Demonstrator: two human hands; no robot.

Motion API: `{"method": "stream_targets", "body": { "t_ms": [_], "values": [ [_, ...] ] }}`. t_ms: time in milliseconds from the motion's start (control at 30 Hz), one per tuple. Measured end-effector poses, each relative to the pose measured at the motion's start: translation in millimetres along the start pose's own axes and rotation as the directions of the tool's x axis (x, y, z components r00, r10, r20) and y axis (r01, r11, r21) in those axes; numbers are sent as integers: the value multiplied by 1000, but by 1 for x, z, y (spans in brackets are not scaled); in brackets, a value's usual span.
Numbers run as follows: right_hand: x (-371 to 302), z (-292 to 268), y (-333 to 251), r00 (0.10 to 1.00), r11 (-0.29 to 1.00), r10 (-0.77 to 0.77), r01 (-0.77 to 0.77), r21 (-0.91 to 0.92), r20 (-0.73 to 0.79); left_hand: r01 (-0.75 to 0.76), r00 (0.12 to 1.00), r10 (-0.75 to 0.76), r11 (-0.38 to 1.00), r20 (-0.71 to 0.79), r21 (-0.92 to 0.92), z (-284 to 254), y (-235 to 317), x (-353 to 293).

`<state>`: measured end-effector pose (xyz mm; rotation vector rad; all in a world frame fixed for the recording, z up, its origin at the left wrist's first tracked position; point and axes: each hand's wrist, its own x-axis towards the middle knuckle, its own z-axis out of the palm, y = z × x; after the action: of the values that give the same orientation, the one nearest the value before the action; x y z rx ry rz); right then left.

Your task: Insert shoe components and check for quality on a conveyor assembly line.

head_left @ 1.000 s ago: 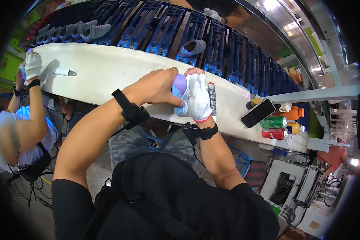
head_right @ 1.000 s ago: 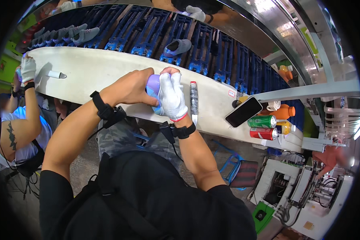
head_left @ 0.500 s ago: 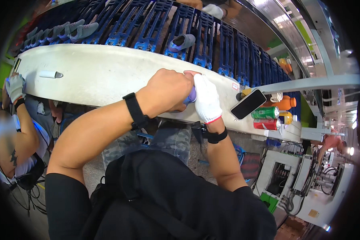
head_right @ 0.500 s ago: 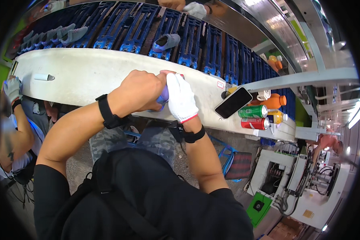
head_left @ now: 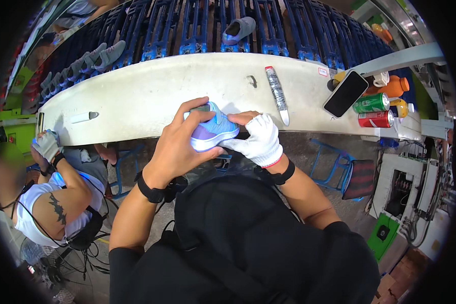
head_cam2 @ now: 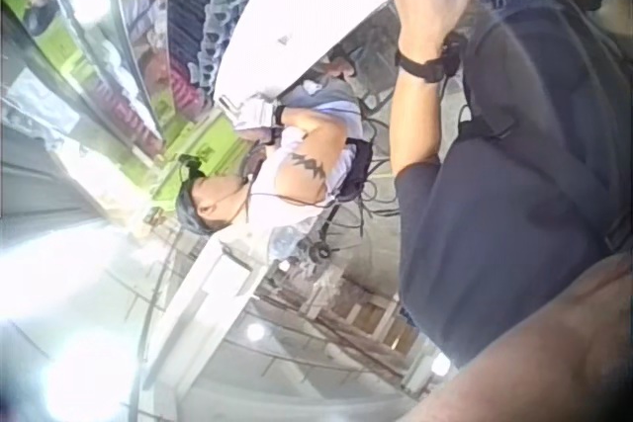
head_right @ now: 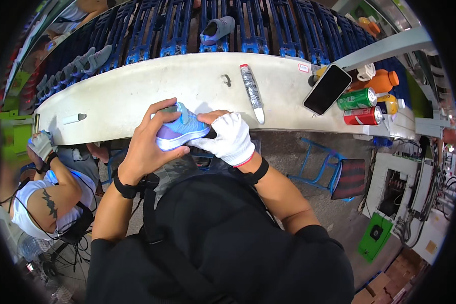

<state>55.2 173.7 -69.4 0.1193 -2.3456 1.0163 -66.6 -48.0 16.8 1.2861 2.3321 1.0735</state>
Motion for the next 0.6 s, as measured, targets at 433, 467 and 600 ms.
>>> {"method": "stream_targets", "body": {
  "t_ms": [433, 467, 600],
  "values": [
    [-4, -6, 1, 999, 999, -25, 26, -29, 38, -16, 995, 31, 988, -100, 151, 11, 8, -5],
    [-2, -7, 4, 998, 1000, -7, 7, 3, 55, -25, 995, 39, 988, -93, 152, 11, 10, -3],
    [1, -19, 0, 993, 998, 68, -66, -18, 97, -24, 999, 26, 998, -45, 51, 0, 25, 13]
  ]
}}
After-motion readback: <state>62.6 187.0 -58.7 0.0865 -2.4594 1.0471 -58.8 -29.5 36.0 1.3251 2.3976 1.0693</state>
